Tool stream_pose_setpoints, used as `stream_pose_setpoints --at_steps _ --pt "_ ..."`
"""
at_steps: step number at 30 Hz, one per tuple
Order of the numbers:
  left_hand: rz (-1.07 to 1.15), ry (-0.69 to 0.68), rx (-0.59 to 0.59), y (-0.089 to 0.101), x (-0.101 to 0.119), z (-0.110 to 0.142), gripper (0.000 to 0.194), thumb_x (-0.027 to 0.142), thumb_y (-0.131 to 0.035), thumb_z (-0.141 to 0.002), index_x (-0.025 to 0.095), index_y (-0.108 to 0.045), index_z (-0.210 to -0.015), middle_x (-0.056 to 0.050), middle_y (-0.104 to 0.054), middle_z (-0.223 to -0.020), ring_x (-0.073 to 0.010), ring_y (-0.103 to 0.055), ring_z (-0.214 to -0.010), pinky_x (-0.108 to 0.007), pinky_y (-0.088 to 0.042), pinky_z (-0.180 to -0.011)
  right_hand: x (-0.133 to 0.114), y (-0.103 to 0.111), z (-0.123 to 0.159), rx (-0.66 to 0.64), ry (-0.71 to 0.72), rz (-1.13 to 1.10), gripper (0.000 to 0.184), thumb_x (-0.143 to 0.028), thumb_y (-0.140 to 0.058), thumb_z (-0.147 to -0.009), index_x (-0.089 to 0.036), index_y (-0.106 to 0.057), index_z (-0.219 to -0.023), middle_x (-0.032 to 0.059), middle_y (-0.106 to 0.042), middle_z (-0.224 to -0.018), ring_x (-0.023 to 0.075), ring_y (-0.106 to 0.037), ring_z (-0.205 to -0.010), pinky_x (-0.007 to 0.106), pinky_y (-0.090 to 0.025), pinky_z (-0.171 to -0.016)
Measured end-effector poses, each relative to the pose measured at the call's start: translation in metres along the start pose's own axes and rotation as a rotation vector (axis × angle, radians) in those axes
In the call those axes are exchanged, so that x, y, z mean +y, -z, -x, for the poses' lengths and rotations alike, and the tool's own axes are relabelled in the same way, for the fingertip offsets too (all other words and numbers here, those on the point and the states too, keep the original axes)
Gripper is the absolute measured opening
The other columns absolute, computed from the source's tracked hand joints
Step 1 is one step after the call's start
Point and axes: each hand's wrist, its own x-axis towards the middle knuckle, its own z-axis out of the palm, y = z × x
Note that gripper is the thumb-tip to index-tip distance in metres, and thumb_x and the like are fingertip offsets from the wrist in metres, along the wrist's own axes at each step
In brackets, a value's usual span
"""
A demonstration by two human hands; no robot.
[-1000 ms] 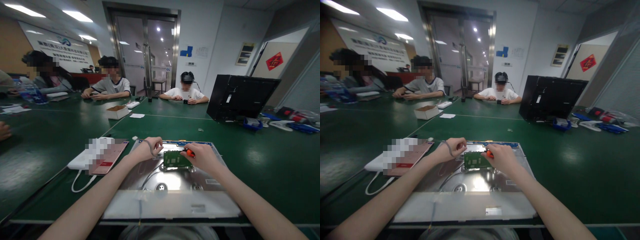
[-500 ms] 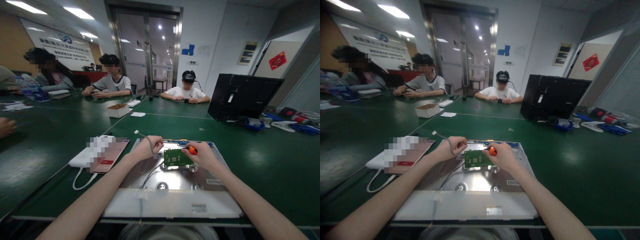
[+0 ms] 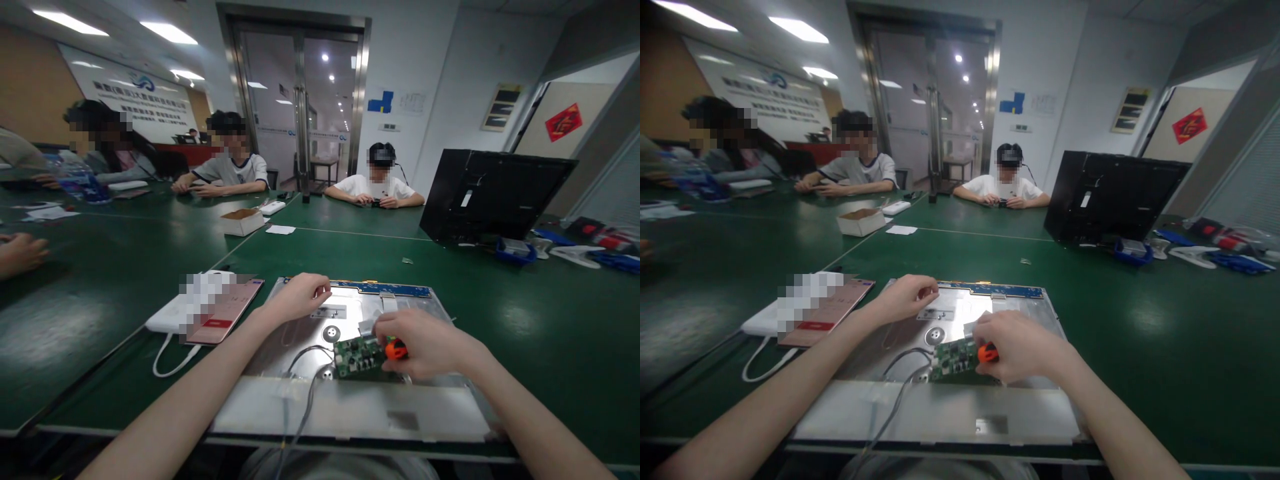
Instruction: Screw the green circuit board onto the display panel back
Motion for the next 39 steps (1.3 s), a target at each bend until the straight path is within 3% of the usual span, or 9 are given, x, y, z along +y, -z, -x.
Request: stream_pose_setpoints --at_steps 3,6,13,23,39 --pt "-0.008 0.000 -0.016 -0.001 -0.001 0.000 0.016 0.020 -0.056 -0.089 0.018 -0.070 -0.084 -0.003 -0.068 -0.074 -0.0178 -0.061 -0.066 -0.025 -0.038 -0.063 -0.001 -0.007 -0.002 -0.076 0.015 0.021 0.020 -0.031 -0.083 -0.077 -0.019 -0.069 -0.082 0.0055 -0.073 -0.104 0.0209 -0.065 -0.082 0.029 -0.038 -0.065" --pt "-0.015 -0.003 -0.029 -0.001 -0.001 0.000 0.015 0.021 -0.056 -0.090 0.018 -0.070 -0.083 -0.002 -0.068 -0.073 -0.0178 -0.060 -0.066 -0.025 -0.037 -0.063 -0.001 -0.016 -0.005 -0.041 0.036 0.037 0.024 -0.038 -0.082 -0.078 -0.019 -0.070 -0.087 0.0069 -0.071 -0.116 0.0236 -0.066 -0.088 0.031 -0.040 -0.068" --pt "0.004 -0.023 -0.051 -0.004 0.002 0.001 0.017 0.022 -0.055 -0.091 0.018 -0.068 -0.081 -0.001 -0.066 -0.070 -0.0166 -0.058 -0.063 -0.025 -0.036 -0.061 -0.005 -0.026 -0.015 -0.015 0.041 -0.013 0.053 -0.048 -0.079 -0.080 -0.019 -0.061 -0.121 0.0084 -0.071 -0.107 0.0253 -0.065 -0.085 0.032 -0.038 -0.067" --pt "-0.001 -0.029 -0.055 -0.005 0.003 0.001 0.016 0.023 -0.055 -0.090 0.019 -0.068 -0.081 -0.001 -0.064 -0.068 -0.0165 -0.058 -0.062 -0.025 -0.036 -0.061 -0.008 -0.032 -0.019 0.010 0.063 0.017 0.060 -0.050 -0.074 -0.084 -0.018 -0.061 -0.134 0.0127 -0.072 -0.120 0.0295 -0.070 -0.093 0.036 -0.046 -0.072" --pt "0.007 -0.041 -0.079 -0.004 0.005 0.000 0.018 0.025 -0.054 -0.091 0.018 -0.068 -0.081 -0.002 -0.067 -0.071 -0.0172 -0.060 -0.065 -0.025 -0.037 -0.061 -0.003 -0.035 -0.020 0.031 0.063 -0.028 0.067 -0.062 -0.072 -0.085 -0.022 -0.063 -0.138 0.0150 -0.069 -0.132 0.0332 -0.071 -0.103 0.042 -0.053 -0.084"
